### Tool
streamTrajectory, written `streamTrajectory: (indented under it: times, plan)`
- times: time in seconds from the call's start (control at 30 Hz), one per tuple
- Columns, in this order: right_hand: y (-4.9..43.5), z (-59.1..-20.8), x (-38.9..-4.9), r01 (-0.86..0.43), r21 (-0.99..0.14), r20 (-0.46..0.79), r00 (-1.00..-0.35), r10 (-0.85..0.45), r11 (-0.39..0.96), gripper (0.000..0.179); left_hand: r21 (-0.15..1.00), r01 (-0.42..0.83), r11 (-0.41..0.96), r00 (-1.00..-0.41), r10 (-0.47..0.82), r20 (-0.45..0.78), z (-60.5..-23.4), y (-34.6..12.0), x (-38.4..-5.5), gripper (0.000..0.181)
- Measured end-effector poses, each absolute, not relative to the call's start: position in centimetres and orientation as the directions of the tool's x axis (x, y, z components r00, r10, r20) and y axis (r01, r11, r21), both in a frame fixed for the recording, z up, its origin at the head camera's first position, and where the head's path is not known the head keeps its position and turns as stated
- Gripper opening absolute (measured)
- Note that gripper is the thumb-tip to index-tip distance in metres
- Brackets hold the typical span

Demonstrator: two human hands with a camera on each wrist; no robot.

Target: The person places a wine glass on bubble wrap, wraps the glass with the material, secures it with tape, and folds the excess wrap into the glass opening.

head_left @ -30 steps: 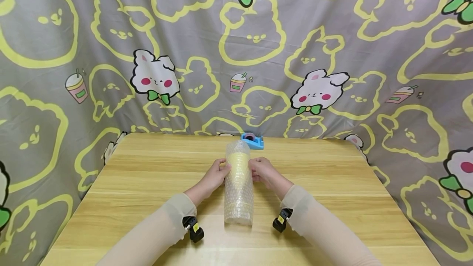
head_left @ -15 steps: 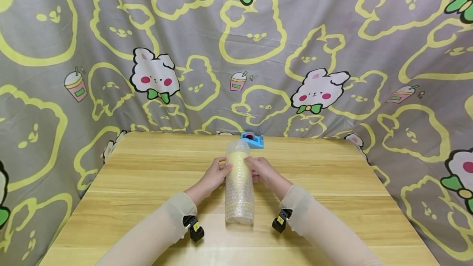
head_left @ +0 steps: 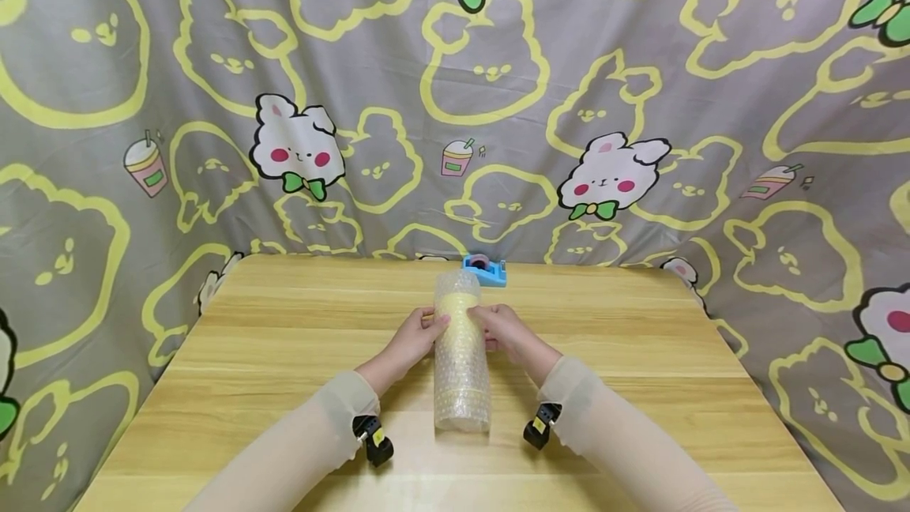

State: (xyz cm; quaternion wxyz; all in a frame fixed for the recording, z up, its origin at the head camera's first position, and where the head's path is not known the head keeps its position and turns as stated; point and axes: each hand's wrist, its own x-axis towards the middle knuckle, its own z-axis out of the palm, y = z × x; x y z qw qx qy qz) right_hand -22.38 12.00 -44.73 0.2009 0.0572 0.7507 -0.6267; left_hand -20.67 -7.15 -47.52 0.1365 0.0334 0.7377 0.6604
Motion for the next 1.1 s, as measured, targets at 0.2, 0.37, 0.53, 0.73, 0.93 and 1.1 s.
streamTrajectory:
  times: [0.2, 0.37, 0.53, 0.73, 0.93, 1.1]
  plan:
    - [12.12, -44.93, -22.33, 0.341, -0.92, -0.374, -0.912, -0.169, 0.194, 0.041, 0.983, -0.134, 0.124, -0.96, 0.23, -0.16, -47.38, -7.09, -20.51, 0.065]
    - [12.14, -45.05, -22.37, 0.343, -0.921, -0.373, -0.913, -0.165, 0.185, 0.045, 0.981, -0.155, 0.12, -0.958, 0.224, -0.179, -47.31, -7.14, -20.42, 0.064]
    - [12.11, -45.2, -22.42, 0.366, -0.911, -0.394, -0.908, -0.139, 0.191, 0.045, 0.976, -0.194, 0.1, -0.956, 0.203, -0.211, -47.39, -7.07, -20.59, 0.057]
    - [12.21, -45.26, -22.36, 0.38, -0.903, -0.409, -0.904, -0.129, 0.199, 0.045, 0.977, -0.194, 0.091, -0.958, 0.198, -0.209, -47.45, -7.03, -20.64, 0.052]
    - [12.3, -45.35, -22.35, 0.377, -0.908, -0.403, -0.905, -0.135, 0.183, 0.042, 0.979, -0.185, 0.086, -0.957, 0.21, -0.199, -47.28, -7.08, -20.61, 0.053]
    - [12.39, -45.49, -22.49, 0.384, -0.904, -0.411, -0.902, -0.131, 0.186, 0.043, 0.98, -0.175, 0.09, -0.955, 0.227, -0.191, -47.25, -7.07, -20.63, 0.054]
